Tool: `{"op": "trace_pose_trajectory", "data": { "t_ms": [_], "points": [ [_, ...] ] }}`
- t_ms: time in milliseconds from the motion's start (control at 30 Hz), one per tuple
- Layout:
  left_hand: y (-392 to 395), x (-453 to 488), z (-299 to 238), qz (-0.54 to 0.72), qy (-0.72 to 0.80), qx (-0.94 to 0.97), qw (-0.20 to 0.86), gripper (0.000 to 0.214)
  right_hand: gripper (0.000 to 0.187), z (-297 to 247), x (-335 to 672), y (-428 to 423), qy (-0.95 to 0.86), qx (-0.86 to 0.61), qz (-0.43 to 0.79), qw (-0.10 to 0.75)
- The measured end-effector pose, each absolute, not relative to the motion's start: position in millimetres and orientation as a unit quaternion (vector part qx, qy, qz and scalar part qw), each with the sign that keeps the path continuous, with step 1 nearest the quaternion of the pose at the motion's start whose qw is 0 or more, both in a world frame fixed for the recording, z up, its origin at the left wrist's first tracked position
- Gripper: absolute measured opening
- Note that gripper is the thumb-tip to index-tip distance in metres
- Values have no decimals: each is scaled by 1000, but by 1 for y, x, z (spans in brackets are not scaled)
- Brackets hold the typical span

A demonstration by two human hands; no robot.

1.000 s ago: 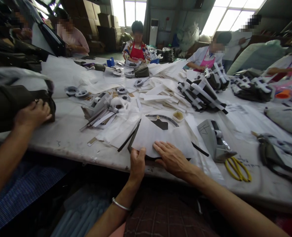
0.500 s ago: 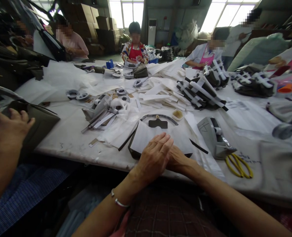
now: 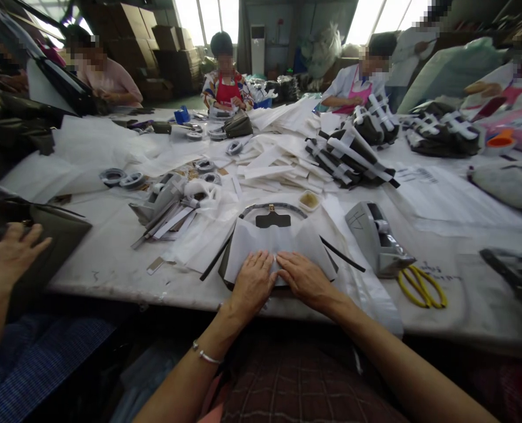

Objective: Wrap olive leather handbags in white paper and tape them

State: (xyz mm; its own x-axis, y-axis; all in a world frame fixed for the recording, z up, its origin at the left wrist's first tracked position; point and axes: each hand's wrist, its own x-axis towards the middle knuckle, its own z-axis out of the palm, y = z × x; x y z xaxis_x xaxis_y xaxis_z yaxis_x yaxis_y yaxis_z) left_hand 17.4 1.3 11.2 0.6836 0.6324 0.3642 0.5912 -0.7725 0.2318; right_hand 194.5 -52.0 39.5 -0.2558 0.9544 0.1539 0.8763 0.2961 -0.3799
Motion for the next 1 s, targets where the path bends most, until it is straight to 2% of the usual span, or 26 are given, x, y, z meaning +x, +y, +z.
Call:
{"op": "trace_pose_trajectory", "data": {
  "t_ms": [200,333,467,533,600,667,867,1000],
  "points": [
    [-2,25,44,115,339,934,8,20,40,31,195,-55,-786,-583,109,176],
    [0,27,62,39,320,947,-11,22,39,40,196,-51,-794,-575,126,151],
    [4,25,67,-13,302,953,33,25,31,65,191,-36,-815,-554,157,62],
    [7,23,69,-33,300,952,57,26,28,80,187,-23,-793,-585,171,-3],
    [9,21,70,-39,301,950,78,25,26,90,183,-11,-756,-632,169,-29],
    [10,18,67,-20,305,948,91,26,23,90,183,-2,-741,-647,178,14],
    [2,7,47,85,342,925,144,34,12,58,199,-4,-676,-609,328,253],
    [1,2,42,165,371,884,230,31,7,49,206,-7,-634,-615,364,296]
  ]
}}
